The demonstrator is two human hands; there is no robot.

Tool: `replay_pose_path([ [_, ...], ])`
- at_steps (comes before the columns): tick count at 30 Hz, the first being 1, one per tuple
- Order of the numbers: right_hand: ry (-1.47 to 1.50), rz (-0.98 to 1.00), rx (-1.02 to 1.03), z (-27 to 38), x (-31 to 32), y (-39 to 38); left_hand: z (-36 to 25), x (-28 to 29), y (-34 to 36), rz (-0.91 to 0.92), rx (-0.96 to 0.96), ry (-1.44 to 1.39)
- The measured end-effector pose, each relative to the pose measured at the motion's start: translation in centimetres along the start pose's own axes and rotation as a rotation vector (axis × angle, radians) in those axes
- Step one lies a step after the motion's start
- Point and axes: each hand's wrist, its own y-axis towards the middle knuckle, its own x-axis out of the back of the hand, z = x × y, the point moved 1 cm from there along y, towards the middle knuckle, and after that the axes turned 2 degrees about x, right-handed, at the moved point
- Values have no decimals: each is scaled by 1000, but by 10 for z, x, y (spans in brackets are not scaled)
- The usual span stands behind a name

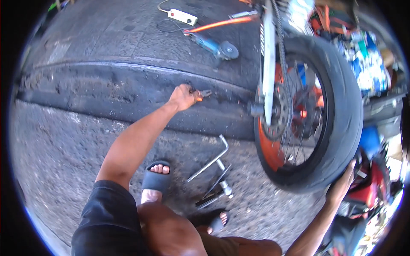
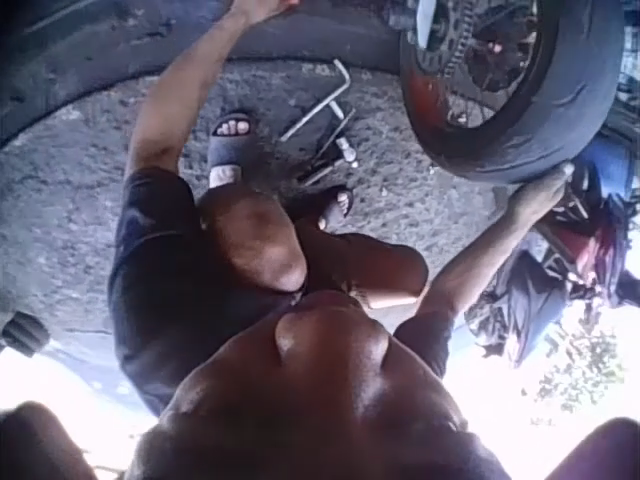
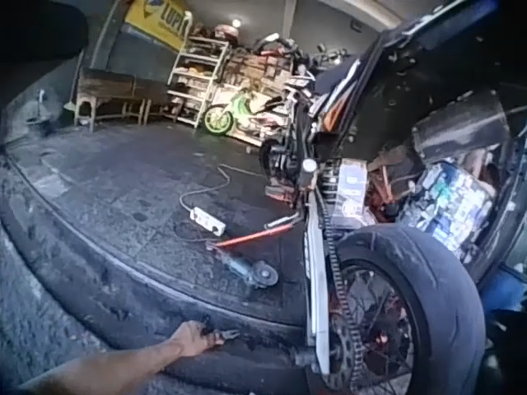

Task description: Adjusting and repairing the rear wheel chain and axle on a motorcycle.

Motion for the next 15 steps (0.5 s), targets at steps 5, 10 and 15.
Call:
replay_pose_path([
  [5, 109, -19, -43, -8, 11, 11, 8, -7, 20, -49, -32, -309],
  [10, 109, 39, -225, 19, 13, 27, -32, -17, 62, -38, -119, -440],
  [15, -448, 44, -93, 102, -24, 45, -116, -34, 136, 10, -235, -595],
])
